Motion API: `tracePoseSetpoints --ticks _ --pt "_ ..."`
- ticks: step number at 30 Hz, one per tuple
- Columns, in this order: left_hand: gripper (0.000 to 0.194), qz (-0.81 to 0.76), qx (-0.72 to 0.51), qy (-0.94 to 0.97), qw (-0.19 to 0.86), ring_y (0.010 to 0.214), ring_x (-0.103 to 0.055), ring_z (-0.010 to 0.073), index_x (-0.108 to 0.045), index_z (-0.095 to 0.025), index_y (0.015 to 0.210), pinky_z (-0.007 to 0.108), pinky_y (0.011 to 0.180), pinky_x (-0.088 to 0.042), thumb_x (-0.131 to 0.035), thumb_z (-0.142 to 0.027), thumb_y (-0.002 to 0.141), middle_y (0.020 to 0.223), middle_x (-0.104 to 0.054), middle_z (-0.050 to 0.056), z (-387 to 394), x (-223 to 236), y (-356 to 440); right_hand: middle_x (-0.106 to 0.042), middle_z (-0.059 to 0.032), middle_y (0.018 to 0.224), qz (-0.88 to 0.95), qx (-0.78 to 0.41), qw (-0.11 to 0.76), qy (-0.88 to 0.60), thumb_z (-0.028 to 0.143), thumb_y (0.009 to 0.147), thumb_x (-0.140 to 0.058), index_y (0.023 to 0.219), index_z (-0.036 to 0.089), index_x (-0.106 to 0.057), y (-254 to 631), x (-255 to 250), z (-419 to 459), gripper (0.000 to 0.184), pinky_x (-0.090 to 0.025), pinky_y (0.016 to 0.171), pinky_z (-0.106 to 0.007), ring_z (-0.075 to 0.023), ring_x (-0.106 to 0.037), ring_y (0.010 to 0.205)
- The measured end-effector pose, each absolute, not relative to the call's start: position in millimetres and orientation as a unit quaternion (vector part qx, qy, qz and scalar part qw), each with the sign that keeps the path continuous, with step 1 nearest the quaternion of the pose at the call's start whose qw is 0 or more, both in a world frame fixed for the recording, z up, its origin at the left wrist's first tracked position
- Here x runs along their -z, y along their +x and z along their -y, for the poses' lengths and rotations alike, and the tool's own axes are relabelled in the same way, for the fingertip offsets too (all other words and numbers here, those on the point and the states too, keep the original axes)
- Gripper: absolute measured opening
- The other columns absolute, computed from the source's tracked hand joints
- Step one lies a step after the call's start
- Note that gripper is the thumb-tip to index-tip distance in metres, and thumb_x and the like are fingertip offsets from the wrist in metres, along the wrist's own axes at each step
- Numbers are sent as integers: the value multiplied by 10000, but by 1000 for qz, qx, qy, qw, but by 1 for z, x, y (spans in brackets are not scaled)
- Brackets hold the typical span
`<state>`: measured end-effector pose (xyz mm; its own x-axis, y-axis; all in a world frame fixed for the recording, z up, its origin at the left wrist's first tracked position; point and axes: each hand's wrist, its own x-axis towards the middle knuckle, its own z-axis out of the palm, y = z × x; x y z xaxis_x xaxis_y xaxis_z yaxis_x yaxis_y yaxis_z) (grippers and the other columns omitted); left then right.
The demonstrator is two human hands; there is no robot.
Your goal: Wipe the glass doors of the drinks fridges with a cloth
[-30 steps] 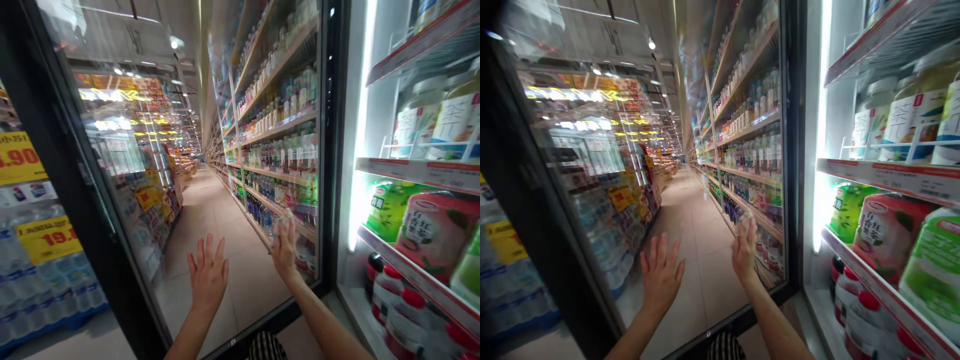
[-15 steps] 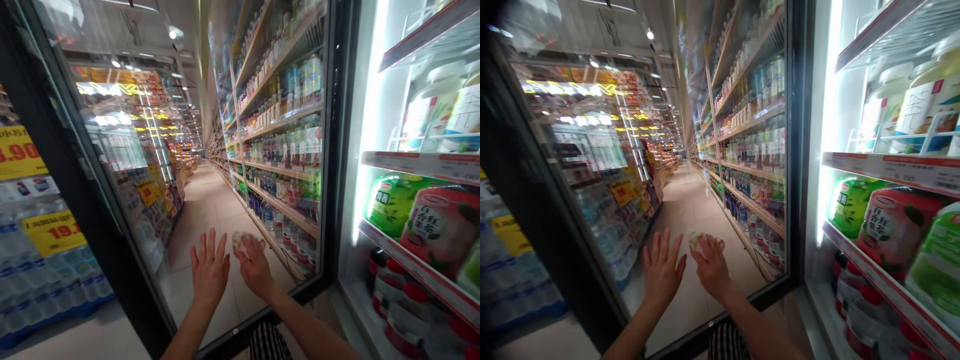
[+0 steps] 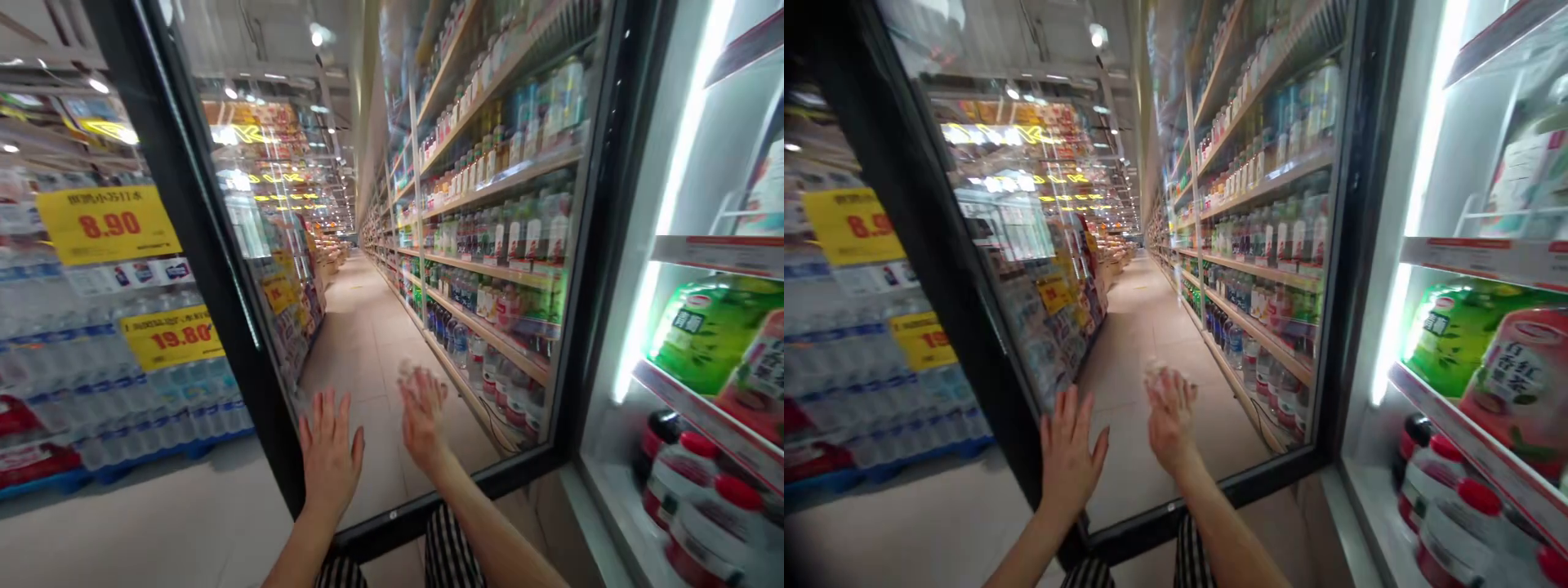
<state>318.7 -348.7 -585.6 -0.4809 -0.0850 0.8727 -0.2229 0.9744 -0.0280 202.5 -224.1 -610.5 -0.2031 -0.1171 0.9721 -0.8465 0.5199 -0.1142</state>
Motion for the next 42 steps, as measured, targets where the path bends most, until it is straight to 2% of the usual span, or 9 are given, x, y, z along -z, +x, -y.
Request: tracePoseSetpoints --ticks 4,11,16,22,24,29,34,39,42 --pt "653 849 -40 88 519 1355 -198 275 -165 -188 1409 515 1044 -276 -472 -189 832 1452 -252 160 361 590 332 -99 -114 1508 698 -398 544 239 129 834 -384 1386 196 -286 205 600 233 564 -267 1045 -559 -300 -162 1369" --pt "624 830 70 41 551 1355 -203 252 -175 -209 1402 486 1059 -286 -450 -169 844 1466 -223 134 368 590 352 -321 -92 1441 663 -298 524 443 94 786 -425 1341 192 -378 242 602 272 566 -277 1067 -484 -265 -196 1364" --pt "615 824 97 35 558 1358 -194 250 -176 -209 1401 484 1065 -275 -440 -162 847 1473 -203 133 365 586 366 -186 -136 1487 689 -386 529 310 135 821 -396 1379 162 -304 239 587 276 566 -257 1045 -559 -314 -144 1370" --pt "609 812 96 33 575 1359 -189 251 -198 -201 1394 485 1071 -257 -451 -172 842 1474 -197 132 365 581 373 -399 -61 1402 588 -207 530 575 243 844 -409 1264 170 -480 262 612 314 432 -236 1103 -401 -212 -241 1348" --pt "613 812 92 37 575 1358 -191 250 -202 -202 1394 486 1074 -250 -459 -169 838 1471 -206 133 368 580 374 -421 -53 1387 567 -197 548 583 209 846 -406 1234 200 -508 253 598 312 401 -220 1107 -409 -196 -263 1340" --pt "622 804 77 48 587 1361 -178 256 -192 -202 1399 505 1073 -233 -460 -169 838 1466 -218 140 369 576 372 -440 -98 1368 626 -312 578 421 136 830 -419 1207 195 -529 233 550 298 397 -198 1090 -497 -251 -201 1365" --pt "625 804 60 46 589 1361 -184 243 -178 -212 1404 495 1081 -211 -456 -193 845 1469 -219 133 366 566 364 -488 -36 1336 532 -205 596 566 185 857 -414 1146 197 -567 237 533 302 328 -203 1106 -432 -212 -270 1340" --pt "621 793 41 49 605 1371 -152 230 -175 -202 1403 481 1095 -160 -455 -193 848 1473 -209 138 368 553 359 -483 -70 1338 580 -301 611 448 156 845 -434 1168 215 -547 233 496 307 346 -220 1082 -467 -237 -242 1351" --pt "608 787 33 56 614 1370 -159 220 -184 -200 1401 469 1099 -144 -451 -213 855 1469 -222 137 371 543 356 -462 -45 1359 551 -229 600 532 206 867 -419 1177 206 -543 234 498 306 334 -216 1092 -443 -226 -248 1348"
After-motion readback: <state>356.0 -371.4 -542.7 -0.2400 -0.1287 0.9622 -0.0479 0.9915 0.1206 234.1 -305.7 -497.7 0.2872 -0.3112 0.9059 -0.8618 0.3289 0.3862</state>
